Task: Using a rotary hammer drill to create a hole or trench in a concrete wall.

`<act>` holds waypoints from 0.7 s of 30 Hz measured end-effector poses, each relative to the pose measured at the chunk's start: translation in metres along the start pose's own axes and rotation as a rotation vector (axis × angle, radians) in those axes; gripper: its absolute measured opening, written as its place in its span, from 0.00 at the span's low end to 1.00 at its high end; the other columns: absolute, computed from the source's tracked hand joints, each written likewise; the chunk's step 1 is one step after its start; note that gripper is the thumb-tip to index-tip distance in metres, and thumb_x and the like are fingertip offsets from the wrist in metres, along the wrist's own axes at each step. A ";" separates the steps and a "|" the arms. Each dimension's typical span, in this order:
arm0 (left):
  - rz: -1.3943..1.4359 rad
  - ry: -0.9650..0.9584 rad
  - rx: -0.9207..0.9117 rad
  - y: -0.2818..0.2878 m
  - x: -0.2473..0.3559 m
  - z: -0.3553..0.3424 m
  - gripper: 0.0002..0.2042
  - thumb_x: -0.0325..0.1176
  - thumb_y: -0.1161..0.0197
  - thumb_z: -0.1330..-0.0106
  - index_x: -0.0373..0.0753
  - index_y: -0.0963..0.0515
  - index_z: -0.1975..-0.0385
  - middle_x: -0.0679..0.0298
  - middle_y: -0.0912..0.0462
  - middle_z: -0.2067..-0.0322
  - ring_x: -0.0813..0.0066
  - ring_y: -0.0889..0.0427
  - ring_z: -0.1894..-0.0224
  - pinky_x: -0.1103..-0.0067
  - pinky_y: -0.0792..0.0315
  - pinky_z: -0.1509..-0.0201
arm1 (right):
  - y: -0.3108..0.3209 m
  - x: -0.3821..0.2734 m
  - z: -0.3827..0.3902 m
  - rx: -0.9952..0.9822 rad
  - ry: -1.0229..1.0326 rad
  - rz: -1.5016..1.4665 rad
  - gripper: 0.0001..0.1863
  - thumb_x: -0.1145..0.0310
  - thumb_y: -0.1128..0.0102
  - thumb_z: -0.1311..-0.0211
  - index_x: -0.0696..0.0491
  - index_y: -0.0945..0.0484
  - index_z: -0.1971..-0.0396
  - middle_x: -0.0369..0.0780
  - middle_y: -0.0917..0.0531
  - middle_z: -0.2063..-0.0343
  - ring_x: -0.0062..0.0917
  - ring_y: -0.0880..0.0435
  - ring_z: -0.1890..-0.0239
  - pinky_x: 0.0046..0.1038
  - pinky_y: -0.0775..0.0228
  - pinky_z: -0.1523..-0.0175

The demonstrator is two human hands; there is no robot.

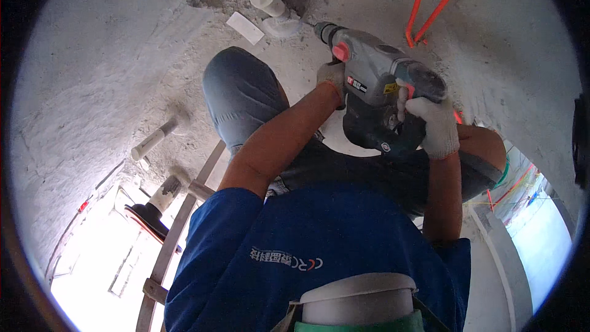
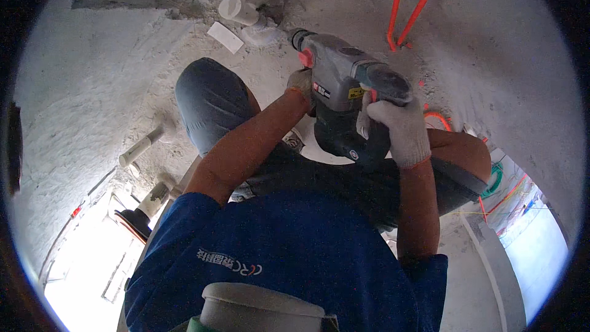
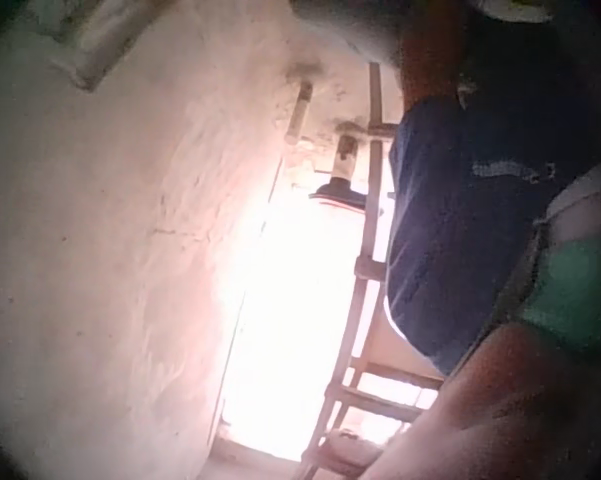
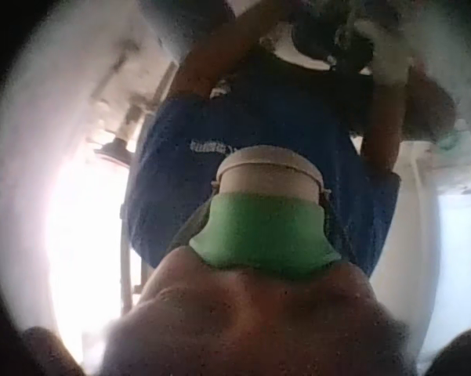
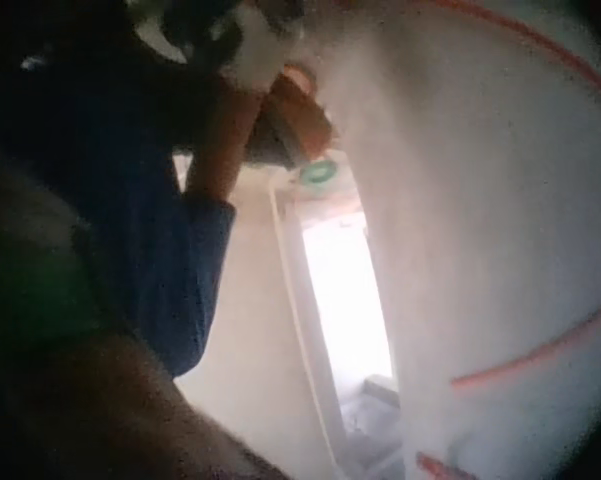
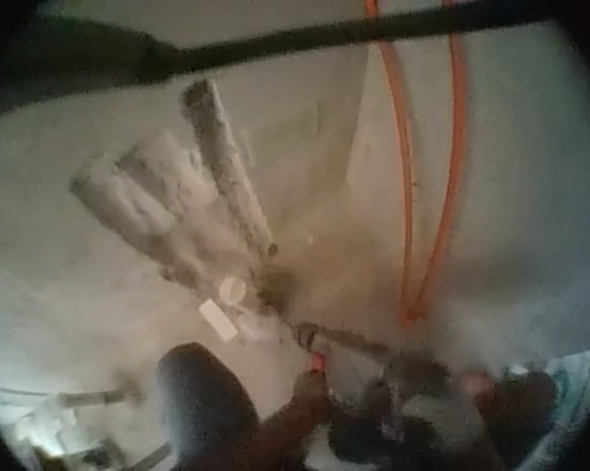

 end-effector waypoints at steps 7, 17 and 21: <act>1.451 0.535 0.112 -0.049 -0.056 -0.022 0.21 0.49 0.44 0.33 0.44 0.25 0.45 0.64 0.18 0.54 0.67 0.20 0.53 0.71 0.28 0.53 | 0.003 -0.006 -0.003 -0.021 0.039 0.037 0.14 0.72 0.39 0.52 0.58 0.20 0.63 0.37 0.18 0.75 0.22 0.18 0.75 0.25 0.26 0.67; 1.561 0.136 0.071 -0.045 -0.068 -0.034 0.19 0.46 0.51 0.28 0.43 0.24 0.45 0.65 0.18 0.52 0.69 0.20 0.50 0.74 0.29 0.47 | -0.044 -0.025 -0.026 -0.032 0.164 0.791 0.13 0.72 0.39 0.46 0.58 0.20 0.60 0.37 0.19 0.70 0.18 0.21 0.70 0.24 0.29 0.65; 1.247 0.044 0.093 -0.022 -0.059 -0.031 0.19 0.45 0.52 0.27 0.42 0.24 0.45 0.66 0.17 0.51 0.68 0.20 0.51 0.73 0.28 0.47 | -0.057 -0.046 -0.029 -0.169 0.006 0.496 0.14 0.70 0.39 0.44 0.58 0.20 0.59 0.36 0.20 0.72 0.19 0.22 0.71 0.25 0.30 0.65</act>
Point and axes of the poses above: each hand's wrist, its own z-axis away from the middle knuckle, its own y-axis out of the back of the hand, x = y × z, the point moved 5 cm from there along -z, towards the middle knuckle
